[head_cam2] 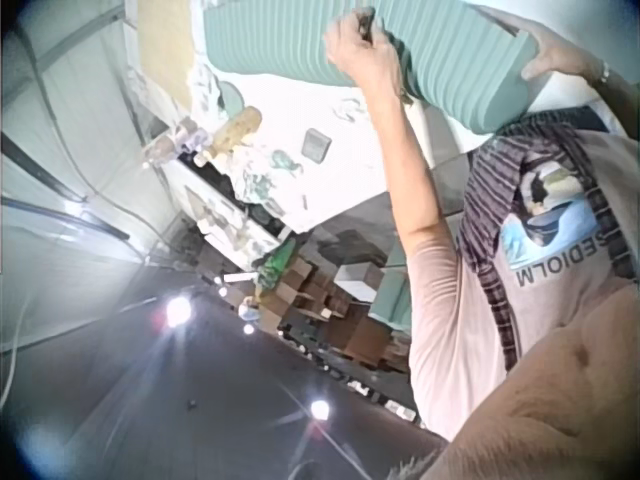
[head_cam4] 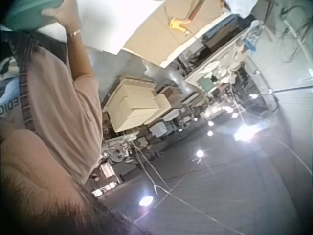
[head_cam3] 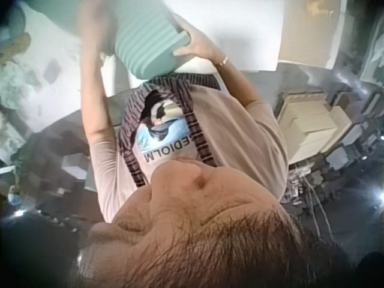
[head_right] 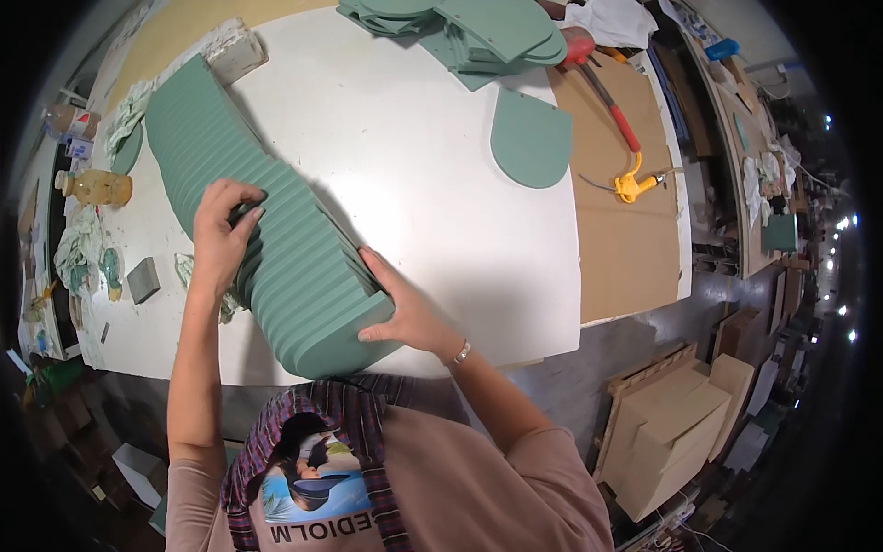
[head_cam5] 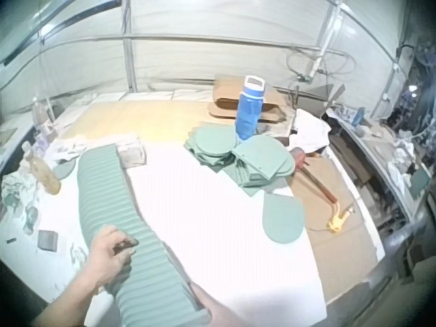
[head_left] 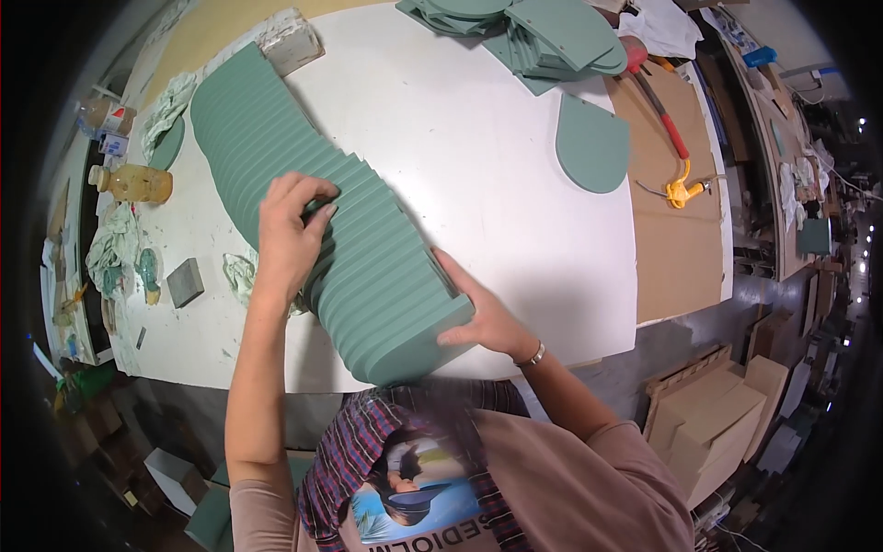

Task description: The person wipes green foam components with a sponge and a cloth. They then use a small hand tool to trim and separate the individual foam sections from a larger stack.

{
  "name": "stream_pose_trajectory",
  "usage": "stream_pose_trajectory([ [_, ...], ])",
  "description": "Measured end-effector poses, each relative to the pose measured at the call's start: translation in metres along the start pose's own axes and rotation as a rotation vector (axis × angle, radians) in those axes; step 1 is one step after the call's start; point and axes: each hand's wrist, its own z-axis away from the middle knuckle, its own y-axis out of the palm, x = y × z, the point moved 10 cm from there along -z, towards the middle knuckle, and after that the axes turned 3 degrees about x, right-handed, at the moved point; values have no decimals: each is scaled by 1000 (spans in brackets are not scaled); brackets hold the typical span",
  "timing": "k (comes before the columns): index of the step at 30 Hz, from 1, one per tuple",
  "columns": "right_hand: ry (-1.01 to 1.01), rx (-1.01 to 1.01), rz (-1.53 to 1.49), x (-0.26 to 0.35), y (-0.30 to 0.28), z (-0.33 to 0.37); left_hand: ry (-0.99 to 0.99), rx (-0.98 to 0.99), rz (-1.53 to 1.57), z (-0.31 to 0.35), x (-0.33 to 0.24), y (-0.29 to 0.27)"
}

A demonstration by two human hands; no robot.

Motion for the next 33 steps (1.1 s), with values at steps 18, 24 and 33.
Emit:
stream_pose_trajectory([
  [18,-58,-73,-4,-4,10,0,-139,-202,16,12,22,-3],
  [24,-55,-70,-27,-6,12,-1,-201,-209,-11,7,23,0],
  [33,-46,-59,-26,-6,12,-3,-182,-237,-16,7,21,-2],
])
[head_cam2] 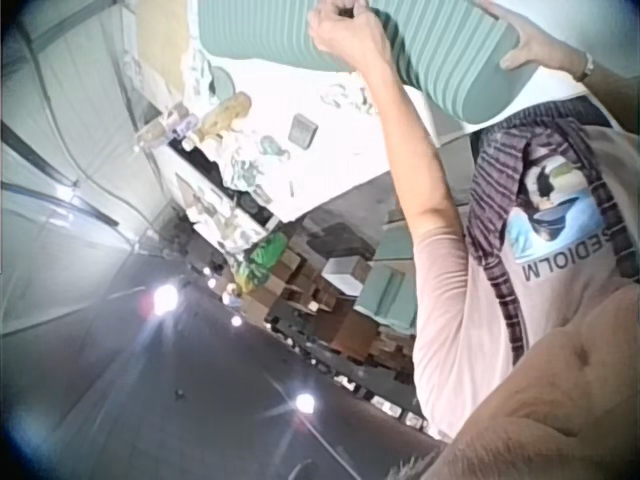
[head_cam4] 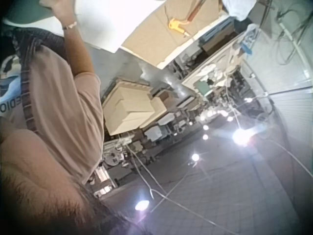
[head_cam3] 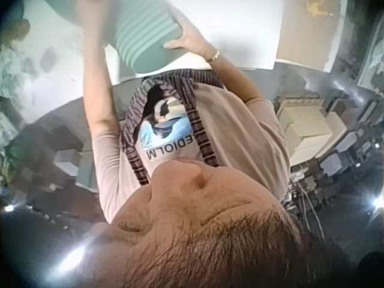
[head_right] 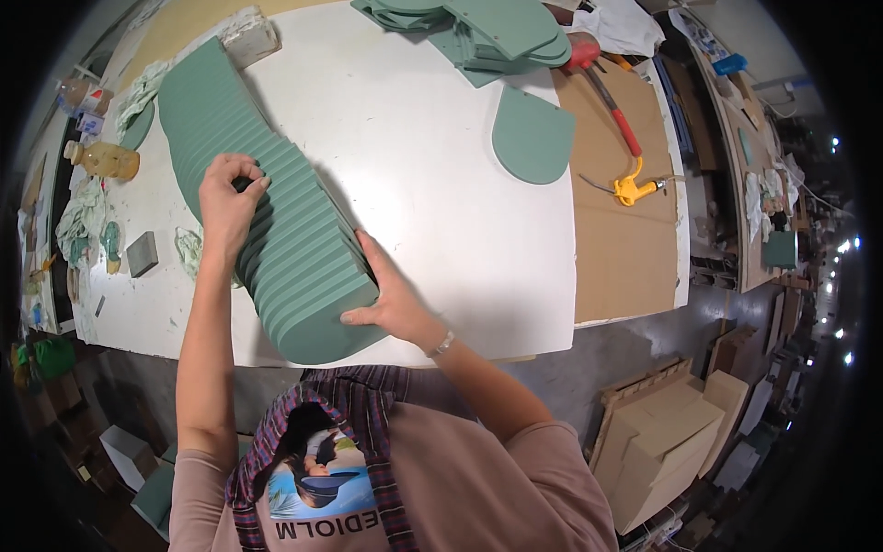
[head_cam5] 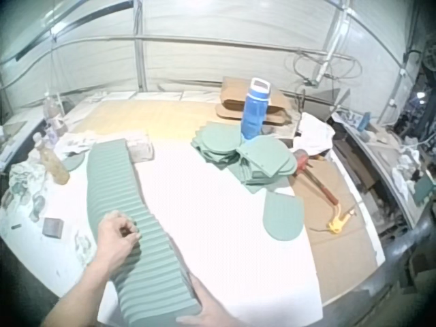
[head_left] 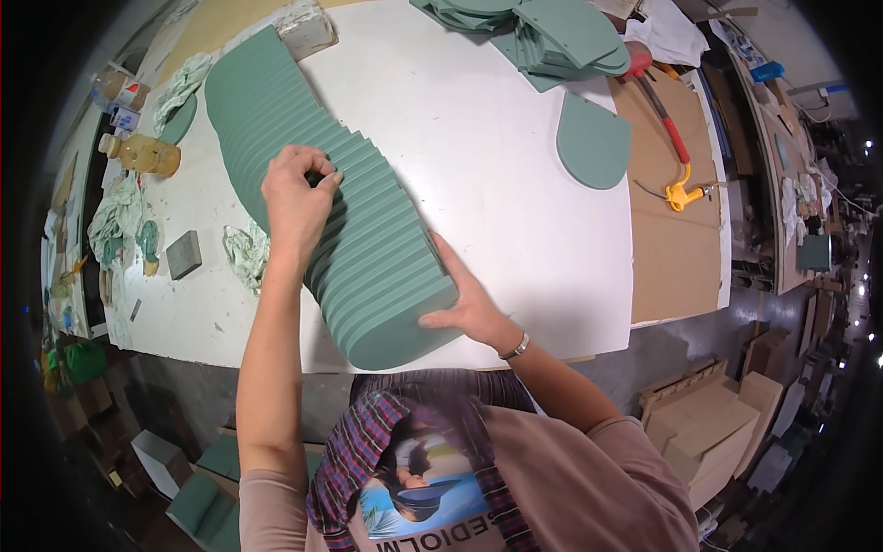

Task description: The person wipes green foam components with a sponge and a cloth. They then use a small hand tool to trim and separate the individual foam sections from a larger stack.

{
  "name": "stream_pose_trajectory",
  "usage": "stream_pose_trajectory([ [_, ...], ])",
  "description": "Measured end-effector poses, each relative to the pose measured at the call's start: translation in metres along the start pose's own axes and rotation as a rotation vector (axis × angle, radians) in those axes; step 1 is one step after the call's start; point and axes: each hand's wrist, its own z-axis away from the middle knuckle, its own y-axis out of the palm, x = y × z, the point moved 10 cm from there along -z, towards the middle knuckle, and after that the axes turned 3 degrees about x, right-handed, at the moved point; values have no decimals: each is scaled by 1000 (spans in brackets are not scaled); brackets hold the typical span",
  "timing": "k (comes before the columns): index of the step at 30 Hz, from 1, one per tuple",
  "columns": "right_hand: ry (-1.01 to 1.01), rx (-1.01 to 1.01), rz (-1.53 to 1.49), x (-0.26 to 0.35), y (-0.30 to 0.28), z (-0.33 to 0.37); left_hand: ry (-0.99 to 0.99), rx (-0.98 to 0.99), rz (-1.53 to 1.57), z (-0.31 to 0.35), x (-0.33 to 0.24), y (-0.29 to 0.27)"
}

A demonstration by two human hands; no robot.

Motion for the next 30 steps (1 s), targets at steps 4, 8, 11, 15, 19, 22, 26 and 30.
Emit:
stream_pose_trajectory([
  [4,13,4,4,4,0,2,55,-37,-99,2,-8,1],
  [8,6,14,23,2,-2,1,89,-24,-61,1,-5,-2],
  [11,-7,25,47,3,0,0,-23,21,44,-1,8,4],
  [15,10,25,27,3,-1,0,18,-1,-162,-6,-14,12],
  [19,11,32,57,1,-1,1,14,28,-3,-6,-2,9],
  [22,-8,31,82,0,-1,-1,-52,51,-19,-10,-5,17],
  [26,-5,27,78,1,-2,-1,56,23,-161,-13,-26,24],
  [30,-6,24,87,2,-4,0,50,49,44,-12,-14,22],
])
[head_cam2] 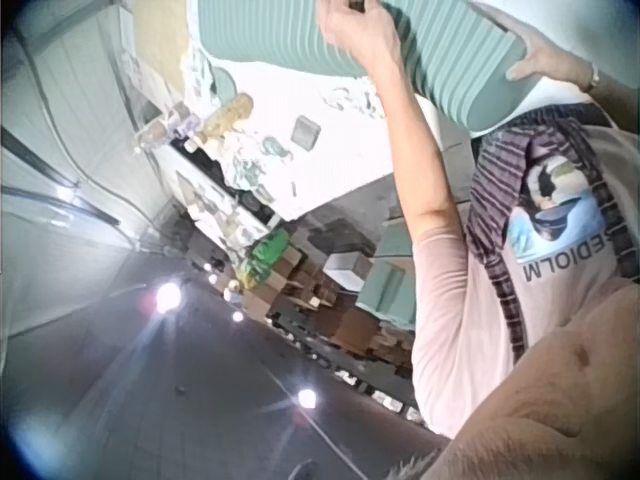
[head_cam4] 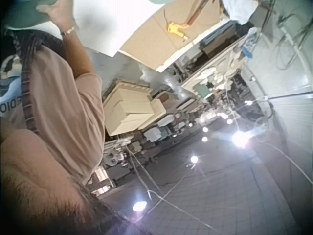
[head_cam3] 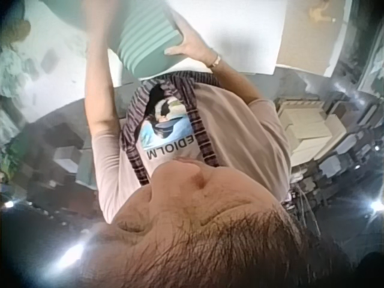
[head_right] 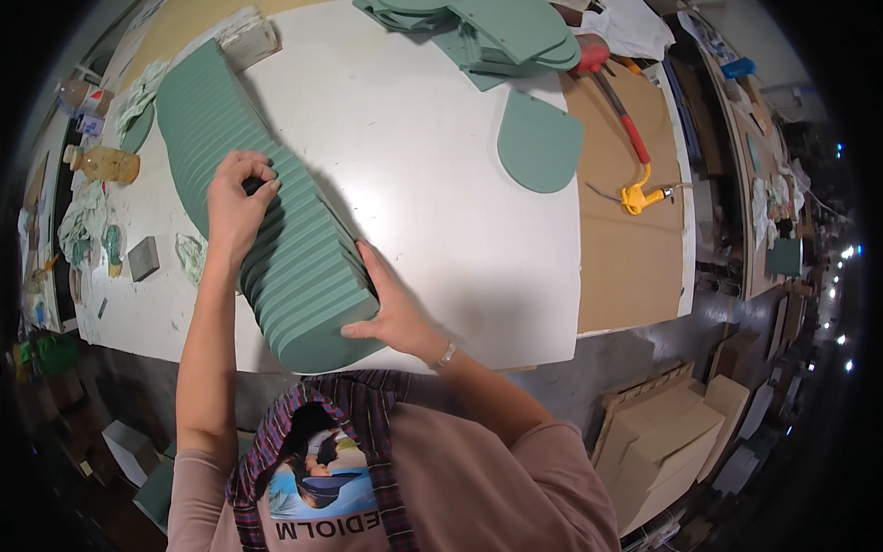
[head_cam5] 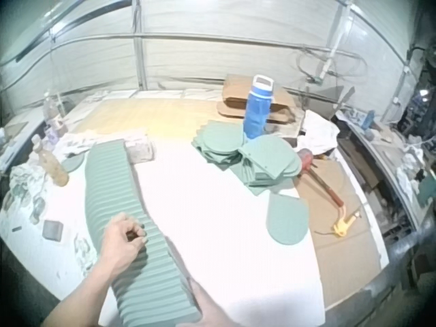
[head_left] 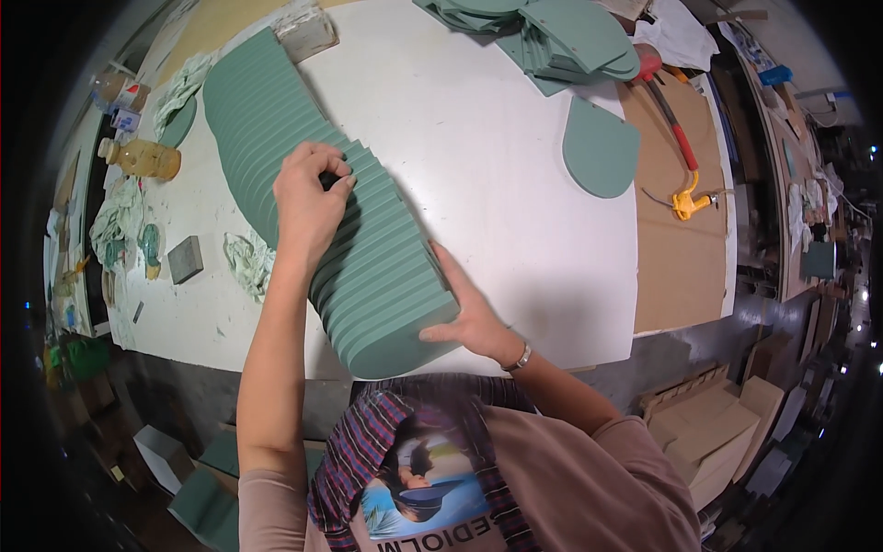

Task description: The person wipes green foam components with a sponge and a cloth. They then use a small hand tool to trim and separate the individual foam sections from a larger stack.

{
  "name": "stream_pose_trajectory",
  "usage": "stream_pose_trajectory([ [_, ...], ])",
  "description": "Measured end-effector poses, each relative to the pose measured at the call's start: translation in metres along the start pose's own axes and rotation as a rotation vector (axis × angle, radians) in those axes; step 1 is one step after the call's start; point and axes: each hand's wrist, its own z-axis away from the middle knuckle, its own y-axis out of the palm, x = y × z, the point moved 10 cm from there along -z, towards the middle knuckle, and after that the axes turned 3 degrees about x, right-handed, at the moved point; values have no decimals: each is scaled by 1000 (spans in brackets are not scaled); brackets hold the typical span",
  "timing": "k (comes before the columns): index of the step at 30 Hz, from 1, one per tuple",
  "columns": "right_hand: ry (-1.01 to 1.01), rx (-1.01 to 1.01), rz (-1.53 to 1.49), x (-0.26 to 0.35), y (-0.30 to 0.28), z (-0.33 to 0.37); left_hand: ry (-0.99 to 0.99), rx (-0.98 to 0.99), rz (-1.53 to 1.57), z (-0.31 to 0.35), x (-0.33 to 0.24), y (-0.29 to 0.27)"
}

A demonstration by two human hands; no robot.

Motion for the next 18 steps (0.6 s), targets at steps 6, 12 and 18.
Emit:
stream_pose_trajectory([
  [6,1,-1,13,-2,1,-1,34,-39,-200,-2,-19,5],
  [12,1,-1,-2,-1,0,0,-25,-13,-37,5,-4,-3],
  [18,18,4,3,5,2,-1,136,-95,-231,1,-30,7],
])
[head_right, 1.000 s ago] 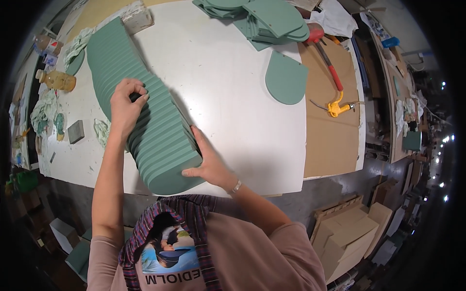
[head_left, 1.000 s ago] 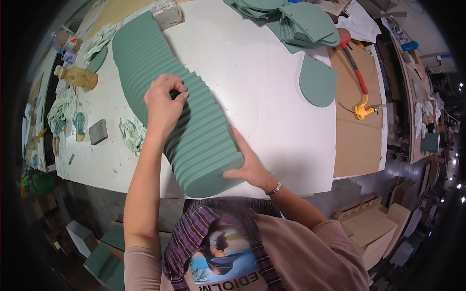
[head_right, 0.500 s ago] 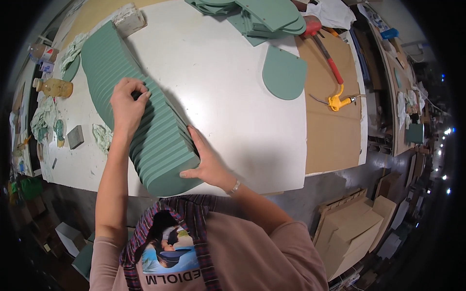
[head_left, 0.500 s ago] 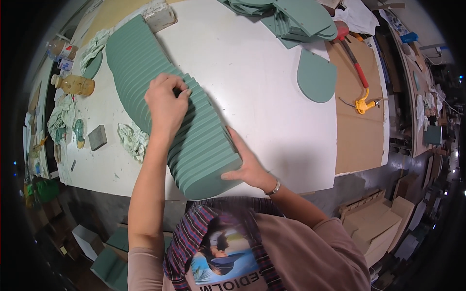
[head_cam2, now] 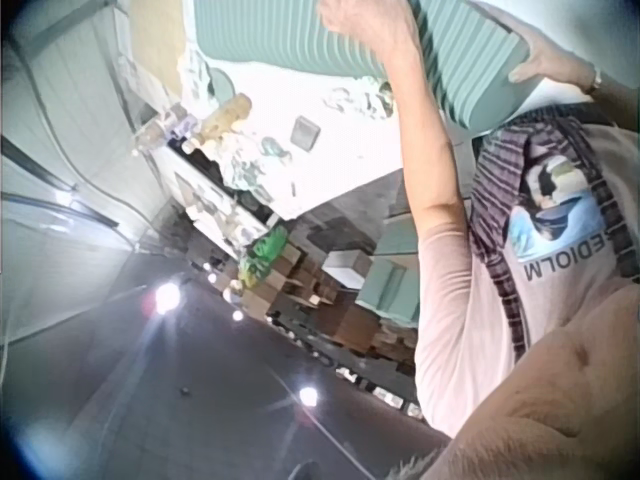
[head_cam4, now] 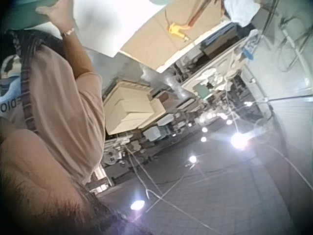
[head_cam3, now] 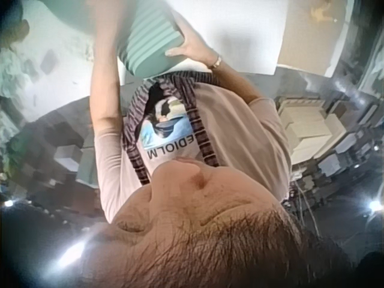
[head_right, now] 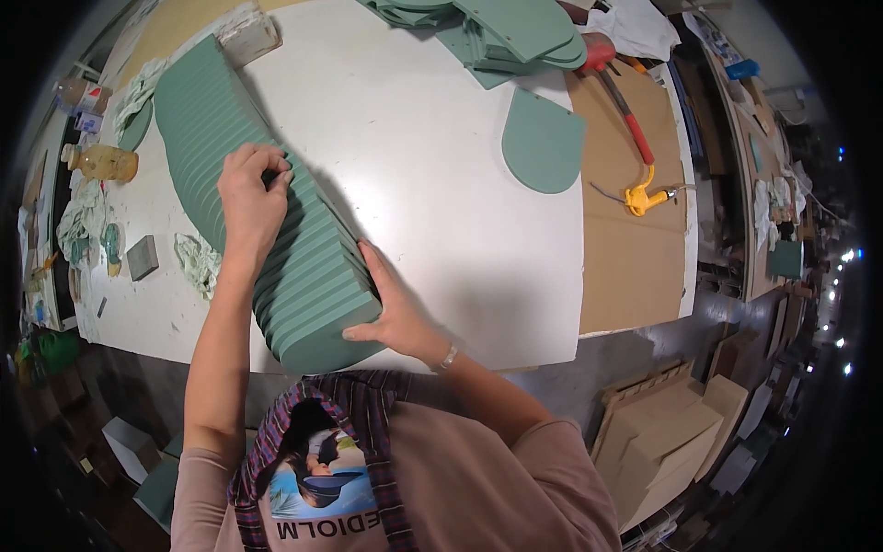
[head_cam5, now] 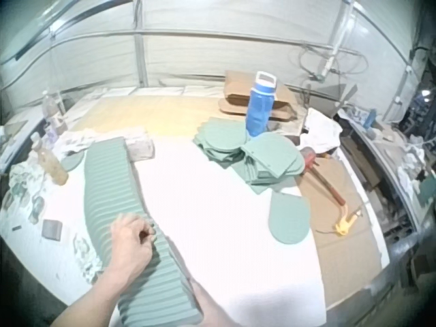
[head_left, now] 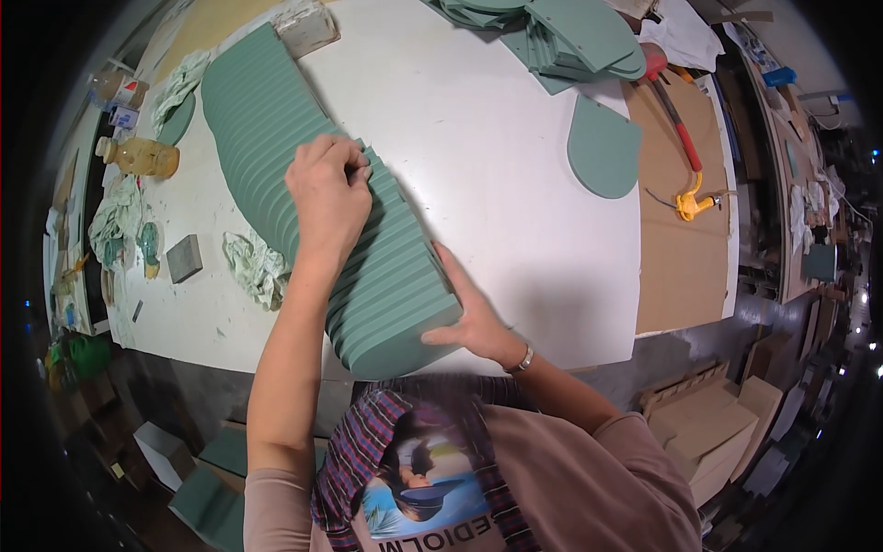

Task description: The person wipes green foam components with a sponge and a cloth. They then use a small hand tool to trim and separate the individual foam sections from a larger stack.

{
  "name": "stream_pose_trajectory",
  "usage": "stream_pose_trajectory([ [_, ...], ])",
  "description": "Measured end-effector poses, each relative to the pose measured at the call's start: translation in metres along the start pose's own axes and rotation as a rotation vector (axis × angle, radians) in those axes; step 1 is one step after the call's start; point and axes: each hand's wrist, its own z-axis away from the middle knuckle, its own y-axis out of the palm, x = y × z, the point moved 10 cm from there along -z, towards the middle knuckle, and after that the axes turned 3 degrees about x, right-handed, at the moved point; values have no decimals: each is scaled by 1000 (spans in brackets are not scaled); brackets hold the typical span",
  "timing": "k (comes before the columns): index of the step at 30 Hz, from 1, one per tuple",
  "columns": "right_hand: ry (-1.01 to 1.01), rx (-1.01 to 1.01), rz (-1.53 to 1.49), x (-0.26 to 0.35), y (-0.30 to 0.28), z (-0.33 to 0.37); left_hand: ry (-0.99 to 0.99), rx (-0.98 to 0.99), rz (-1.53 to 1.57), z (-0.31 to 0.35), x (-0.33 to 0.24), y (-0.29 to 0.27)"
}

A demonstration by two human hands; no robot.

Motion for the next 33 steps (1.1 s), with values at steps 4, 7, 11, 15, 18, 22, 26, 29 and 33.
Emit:
stream_pose_trajectory([
  [4,10,-5,-20,-2,-2,1,-4,20,160,1,9,-4],
  [7,3,4,-5,0,0,0,-145,63,182,4,24,-3],
  [11,-6,12,-3,-1,2,-1,-87,65,3,-5,5,5],
  [15,-8,11,-5,-1,1,0,-150,-129,377,2,33,-17],
  [18,8,2,9,1,-2,1,-214,-122,375,16,56,-32],
  [22,29,16,19,-3,-2,1,15,4,188,6,15,-23],
  [26,57,39,9,0,-1,-2,9,67,103,1,10,-9],
  [29,46,35,4,2,-1,-2,2,118,86,5,21,-13],
  [33,12,30,15,3,1,-2,-46,146,72,21,47,-32],
])
